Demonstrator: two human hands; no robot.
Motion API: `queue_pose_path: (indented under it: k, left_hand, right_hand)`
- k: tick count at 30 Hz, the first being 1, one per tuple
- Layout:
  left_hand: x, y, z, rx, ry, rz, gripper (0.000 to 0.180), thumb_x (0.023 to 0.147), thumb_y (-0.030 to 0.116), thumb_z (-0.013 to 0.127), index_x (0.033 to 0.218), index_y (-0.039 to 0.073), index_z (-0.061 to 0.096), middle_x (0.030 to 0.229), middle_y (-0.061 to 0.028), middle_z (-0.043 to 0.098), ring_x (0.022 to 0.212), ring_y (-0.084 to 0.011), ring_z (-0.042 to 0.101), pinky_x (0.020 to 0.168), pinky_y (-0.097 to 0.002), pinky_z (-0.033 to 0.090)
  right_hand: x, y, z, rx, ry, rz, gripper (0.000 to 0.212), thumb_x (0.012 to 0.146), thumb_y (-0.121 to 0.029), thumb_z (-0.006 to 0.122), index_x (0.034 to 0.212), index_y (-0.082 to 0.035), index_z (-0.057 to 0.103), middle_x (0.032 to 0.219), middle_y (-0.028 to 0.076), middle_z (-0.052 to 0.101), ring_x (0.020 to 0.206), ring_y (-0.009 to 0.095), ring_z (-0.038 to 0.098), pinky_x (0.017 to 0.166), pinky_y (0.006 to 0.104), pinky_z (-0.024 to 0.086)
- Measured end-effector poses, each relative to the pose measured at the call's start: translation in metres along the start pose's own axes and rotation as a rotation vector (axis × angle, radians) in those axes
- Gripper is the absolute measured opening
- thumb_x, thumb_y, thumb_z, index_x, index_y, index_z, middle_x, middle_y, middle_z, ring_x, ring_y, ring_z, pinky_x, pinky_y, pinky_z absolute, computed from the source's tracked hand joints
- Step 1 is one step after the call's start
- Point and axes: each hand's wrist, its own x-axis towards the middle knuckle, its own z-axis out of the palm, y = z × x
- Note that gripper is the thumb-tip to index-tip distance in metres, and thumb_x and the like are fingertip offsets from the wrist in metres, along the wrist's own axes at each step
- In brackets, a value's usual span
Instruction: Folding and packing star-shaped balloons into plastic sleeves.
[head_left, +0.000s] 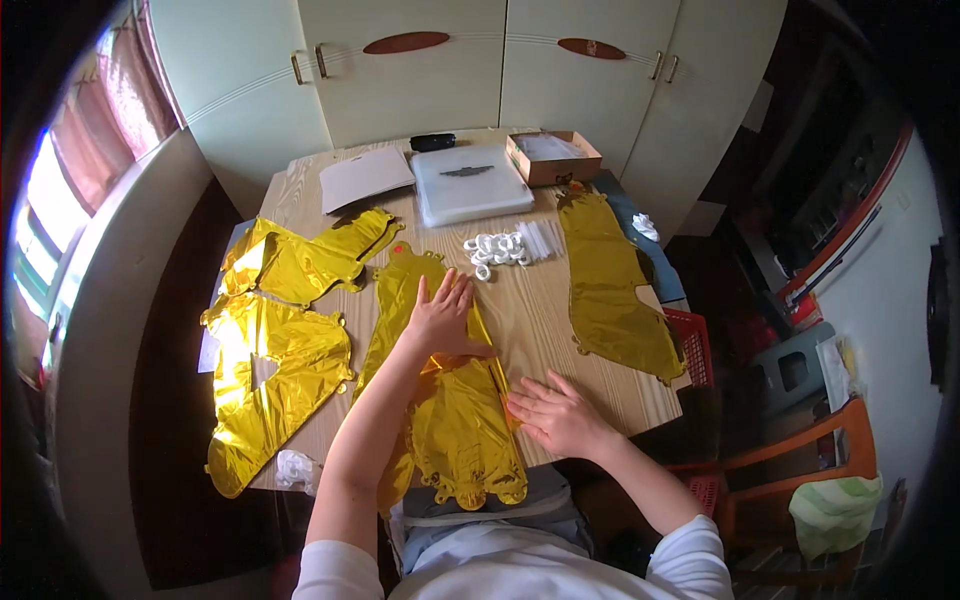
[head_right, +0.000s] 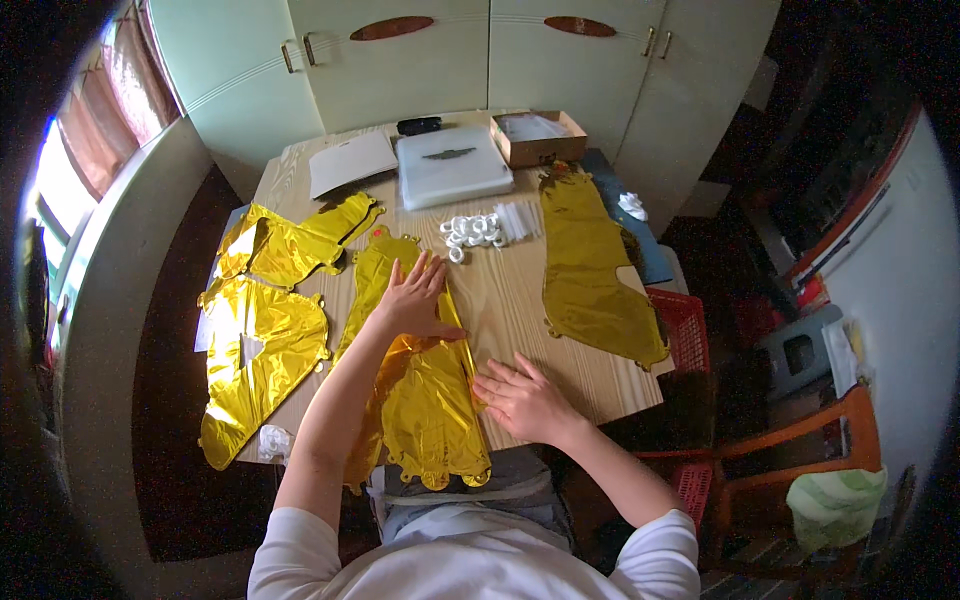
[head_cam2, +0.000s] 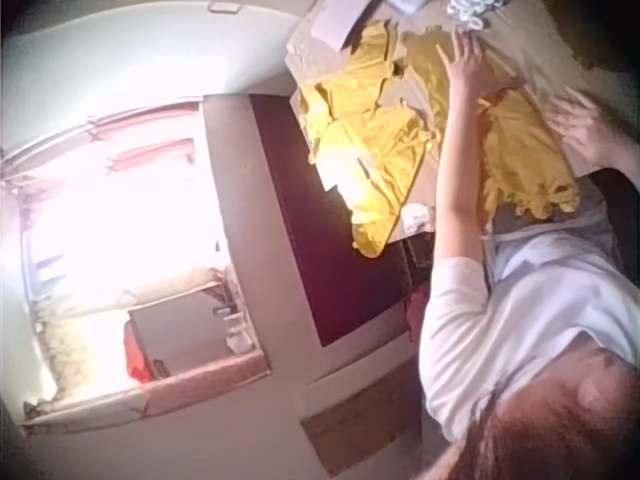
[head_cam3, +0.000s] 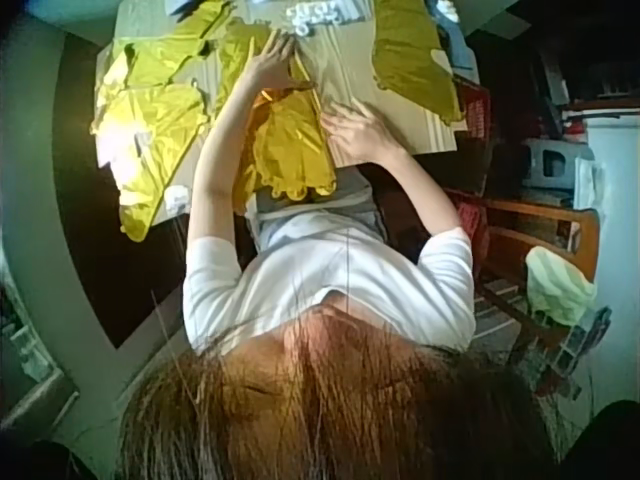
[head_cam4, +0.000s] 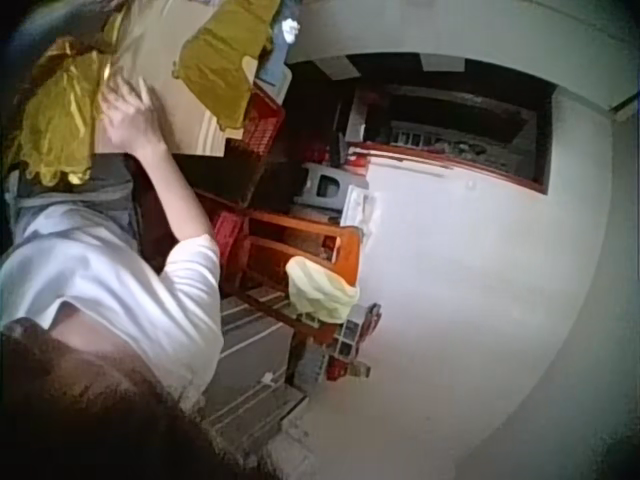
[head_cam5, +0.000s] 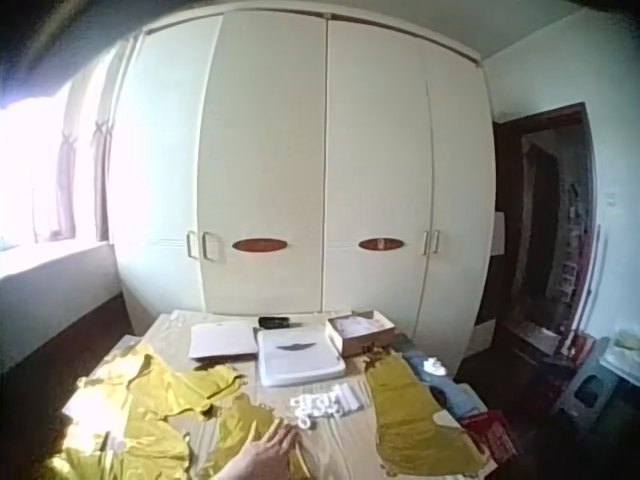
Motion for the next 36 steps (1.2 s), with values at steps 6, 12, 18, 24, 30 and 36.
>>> queue_pose_path:
  k: [6, 12, 18, 24, 30, 36]
  left_hand:
    - [0.022, -0.012, 0.004, 0.053, -0.027, -0.036, 0.121, 0.066, 0.089, 0.045, 0.150, 0.004, 0.022, 0.158, -0.0108, 0.018, 0.147, -0.0231, 0.007, 0.115, -0.0577, 0.006]
    - [0.041, -0.031, 0.003, 0.035, 0.033, -0.106, 0.111, 0.069, 0.088, 0.043, 0.151, 0.014, 0.024, 0.159, -0.0072, 0.014, 0.147, -0.0288, 0.003, 0.117, -0.0536, 0.002]
    - [0.058, -0.045, -0.006, 0.016, -0.032, -0.220, 0.112, 0.071, 0.087, 0.042, 0.152, 0.013, 0.017, 0.160, -0.0078, 0.006, 0.147, -0.0304, 0.000, 0.116, -0.0541, 0.000]
    - [0.060, -0.056, 0.001, -0.018, 0.076, -0.250, 0.107, 0.077, 0.082, 0.039, 0.151, 0.008, 0.017, 0.160, -0.0097, 0.008, 0.147, -0.0294, 0.001, 0.116, -0.0551, 0.001]
    - [-0.017, -0.046, -0.028, -0.025, 0.170, -0.134, 0.086, 0.089, 0.063, 0.044, 0.147, 0.002, 0.026, 0.154, -0.0158, 0.025, 0.145, -0.0340, 0.016, 0.114, -0.0558, 0.017]
    - [-0.153, -0.046, -0.014, -0.199, 0.117, -0.065, 0.058, 0.090, 0.044, 0.056, 0.129, 0.002, 0.049, 0.141, -0.0175, 0.043, 0.133, -0.0330, 0.038, 0.109, -0.0516, 0.029]
  right_hand:
    - [-0.002, -0.002, 0.000, 0.024, 0.024, -0.002, 0.031, 0.090, -0.024, 0.057, 0.117, -0.011, 0.067, 0.124, 0.003, 0.064, 0.126, 0.022, 0.052, 0.111, 0.0497, 0.029]
    - [-0.005, 0.001, 0.001, 0.053, 0.030, 0.005, 0.031, 0.091, -0.024, 0.057, 0.118, -0.012, 0.067, 0.125, 0.003, 0.063, 0.126, 0.022, 0.052, 0.111, 0.0505, 0.030]
    - [-0.009, 0.001, 0.003, 0.085, 0.040, 0.010, 0.030, 0.091, -0.023, 0.056, 0.118, -0.013, 0.067, 0.125, 0.003, 0.063, 0.126, 0.022, 0.052, 0.111, 0.0515, 0.029]
    - [-0.008, 0.000, 0.000, 0.101, 0.047, 0.014, 0.029, 0.091, -0.022, 0.057, 0.116, -0.012, 0.067, 0.124, 0.004, 0.064, 0.125, 0.021, 0.053, 0.111, 0.0514, 0.030]
    - [-0.013, 0.004, 0.000, 0.223, 0.065, 0.066, 0.029, 0.093, -0.026, 0.056, 0.113, -0.009, 0.068, 0.122, 0.007, 0.064, 0.125, 0.021, 0.053, 0.111, 0.0483, 0.032]
    - [0.023, 0.015, 0.002, 0.238, 0.071, 0.148, 0.044, 0.097, -0.030, 0.048, 0.130, -0.002, 0.053, 0.136, 0.015, 0.053, 0.130, 0.026, 0.046, 0.112, 0.0420, 0.031]
